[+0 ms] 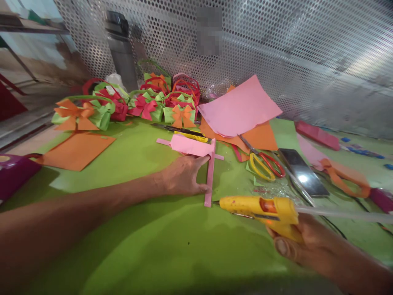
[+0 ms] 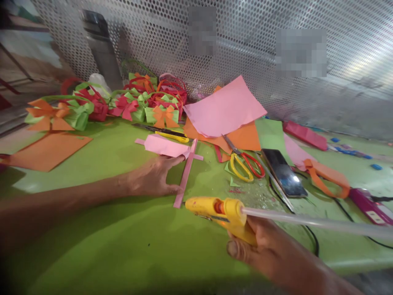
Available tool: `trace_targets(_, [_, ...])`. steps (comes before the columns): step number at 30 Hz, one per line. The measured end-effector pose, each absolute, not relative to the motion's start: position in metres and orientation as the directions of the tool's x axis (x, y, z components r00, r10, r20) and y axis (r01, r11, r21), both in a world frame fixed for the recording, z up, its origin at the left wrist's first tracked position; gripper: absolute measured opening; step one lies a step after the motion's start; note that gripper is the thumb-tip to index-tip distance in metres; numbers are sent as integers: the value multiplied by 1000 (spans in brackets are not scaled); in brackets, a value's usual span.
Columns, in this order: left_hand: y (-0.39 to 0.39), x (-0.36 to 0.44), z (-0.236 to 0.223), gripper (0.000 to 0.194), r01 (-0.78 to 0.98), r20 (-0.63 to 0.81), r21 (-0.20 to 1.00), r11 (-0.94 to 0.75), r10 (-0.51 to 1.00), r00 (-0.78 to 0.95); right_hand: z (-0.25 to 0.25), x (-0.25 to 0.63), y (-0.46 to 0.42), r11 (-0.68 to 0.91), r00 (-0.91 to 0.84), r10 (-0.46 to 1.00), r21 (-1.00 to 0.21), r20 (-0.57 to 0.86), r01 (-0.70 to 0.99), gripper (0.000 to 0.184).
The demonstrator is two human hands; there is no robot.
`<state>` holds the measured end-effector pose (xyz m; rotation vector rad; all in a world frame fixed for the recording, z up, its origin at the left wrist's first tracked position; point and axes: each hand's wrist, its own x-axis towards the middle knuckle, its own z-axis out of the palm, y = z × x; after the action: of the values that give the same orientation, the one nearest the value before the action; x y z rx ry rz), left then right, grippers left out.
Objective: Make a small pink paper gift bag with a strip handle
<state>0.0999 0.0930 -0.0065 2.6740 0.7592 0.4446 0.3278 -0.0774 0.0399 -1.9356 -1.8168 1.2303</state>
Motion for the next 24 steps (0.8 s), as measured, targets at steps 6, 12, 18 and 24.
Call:
trace_targets(6, [93,101,-6,76,459,210,378,-804,557,804,41,325,-77,-197,-129,901,-657,-414,728,28])
trace_targets(12, [93,101,-8,75,453,219,377,-808,553,804,42,319,-74,-130,-155,924,-667,-350,733,26])
trace_targets(18, [94,100,-9,73,443,243,369,-817,545,803,39,321,-71,-128,-157,922,-662,-354,738,26])
trace_targets(24, [94,101,-10,77,467,216,382,-797,568,794,34,328,-76,-209,-99,878,-560,-469,802,34])
